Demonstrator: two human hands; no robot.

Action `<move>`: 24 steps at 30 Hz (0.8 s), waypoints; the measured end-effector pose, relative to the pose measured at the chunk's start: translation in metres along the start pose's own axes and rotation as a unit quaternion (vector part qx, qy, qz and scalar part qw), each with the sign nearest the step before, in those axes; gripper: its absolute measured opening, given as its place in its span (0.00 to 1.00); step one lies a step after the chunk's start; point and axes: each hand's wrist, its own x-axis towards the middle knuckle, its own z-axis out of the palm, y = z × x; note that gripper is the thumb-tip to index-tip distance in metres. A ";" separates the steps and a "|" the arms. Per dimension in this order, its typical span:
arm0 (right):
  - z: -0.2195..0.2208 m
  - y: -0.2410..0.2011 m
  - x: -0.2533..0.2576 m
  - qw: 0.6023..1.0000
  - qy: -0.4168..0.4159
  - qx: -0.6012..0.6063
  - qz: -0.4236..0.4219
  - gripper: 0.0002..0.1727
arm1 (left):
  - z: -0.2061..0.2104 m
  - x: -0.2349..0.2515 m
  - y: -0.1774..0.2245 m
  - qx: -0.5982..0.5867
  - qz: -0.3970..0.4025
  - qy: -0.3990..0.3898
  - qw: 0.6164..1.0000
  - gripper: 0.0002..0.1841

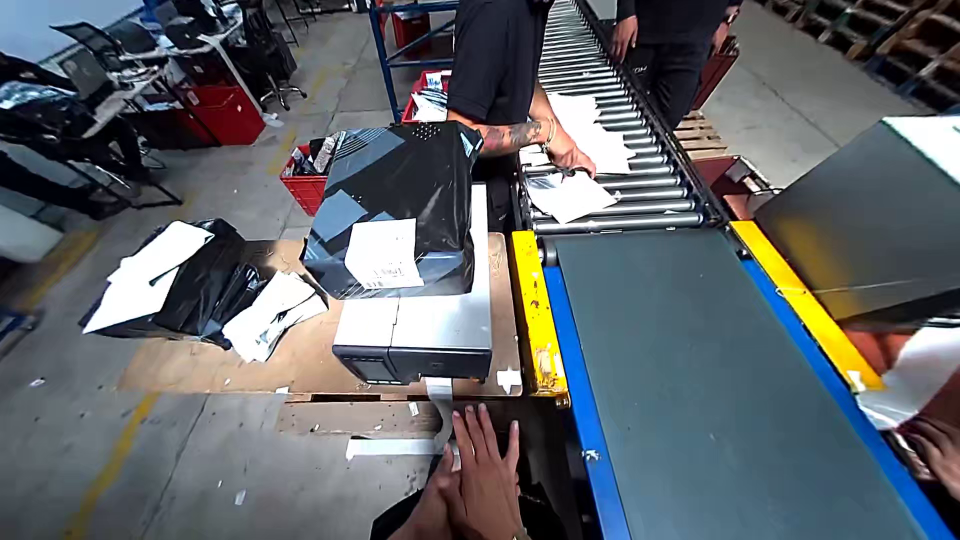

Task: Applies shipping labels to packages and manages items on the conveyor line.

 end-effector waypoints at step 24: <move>0.122 -0.015 0.057 0.684 -0.029 0.634 0.361 0.22 | -0.166 -0.108 0.056 0.200 0.112 0.149 0.962 0.23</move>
